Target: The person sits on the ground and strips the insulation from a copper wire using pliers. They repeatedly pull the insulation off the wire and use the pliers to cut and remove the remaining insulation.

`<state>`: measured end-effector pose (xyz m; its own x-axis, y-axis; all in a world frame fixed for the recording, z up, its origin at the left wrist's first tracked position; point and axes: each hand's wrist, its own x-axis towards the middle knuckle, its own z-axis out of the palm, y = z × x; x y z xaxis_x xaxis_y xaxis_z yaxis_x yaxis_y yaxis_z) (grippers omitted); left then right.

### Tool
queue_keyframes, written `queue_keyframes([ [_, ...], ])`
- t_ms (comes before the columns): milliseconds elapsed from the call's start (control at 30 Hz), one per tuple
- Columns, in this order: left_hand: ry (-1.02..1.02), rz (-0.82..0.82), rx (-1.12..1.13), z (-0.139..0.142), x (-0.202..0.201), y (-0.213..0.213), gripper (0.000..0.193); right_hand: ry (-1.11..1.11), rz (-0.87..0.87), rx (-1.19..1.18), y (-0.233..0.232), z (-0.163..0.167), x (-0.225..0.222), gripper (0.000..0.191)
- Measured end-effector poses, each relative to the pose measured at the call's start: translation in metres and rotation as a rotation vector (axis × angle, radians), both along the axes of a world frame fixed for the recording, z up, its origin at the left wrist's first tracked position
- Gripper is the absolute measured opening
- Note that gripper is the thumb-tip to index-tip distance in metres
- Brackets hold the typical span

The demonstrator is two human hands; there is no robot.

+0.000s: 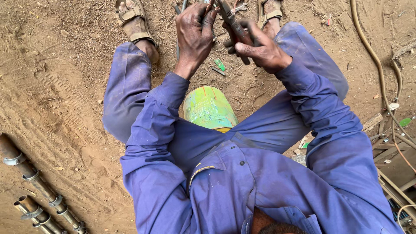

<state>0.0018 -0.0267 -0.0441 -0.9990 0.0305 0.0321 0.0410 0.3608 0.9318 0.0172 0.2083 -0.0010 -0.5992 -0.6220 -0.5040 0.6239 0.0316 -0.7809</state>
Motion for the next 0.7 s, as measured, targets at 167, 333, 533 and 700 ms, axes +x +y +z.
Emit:
queue_keyframes([
  [167, 0.090, -0.002, -0.050, -0.014, 0.004, 0.006, 0.018, -0.001, -0.003, 0.066, -0.003, -0.020, 0.014, 0.059],
  [333, -0.111, -0.047, -0.039, -0.020, 0.004, 0.002, 0.016, 0.125, 0.023, 0.167, -0.009, -0.033, 0.022, 0.059],
  [533, 0.066, -0.027, -0.039, -0.017, 0.003, -0.001, 0.014, 0.156, 0.044, 0.199, -0.011, -0.040, 0.021, 0.055],
  [700, 0.020, -0.057, -0.049, -0.020, 0.010, -0.003, 0.013, 0.551, 0.023, 0.410, -0.024, -0.042, 0.030, 0.047],
])
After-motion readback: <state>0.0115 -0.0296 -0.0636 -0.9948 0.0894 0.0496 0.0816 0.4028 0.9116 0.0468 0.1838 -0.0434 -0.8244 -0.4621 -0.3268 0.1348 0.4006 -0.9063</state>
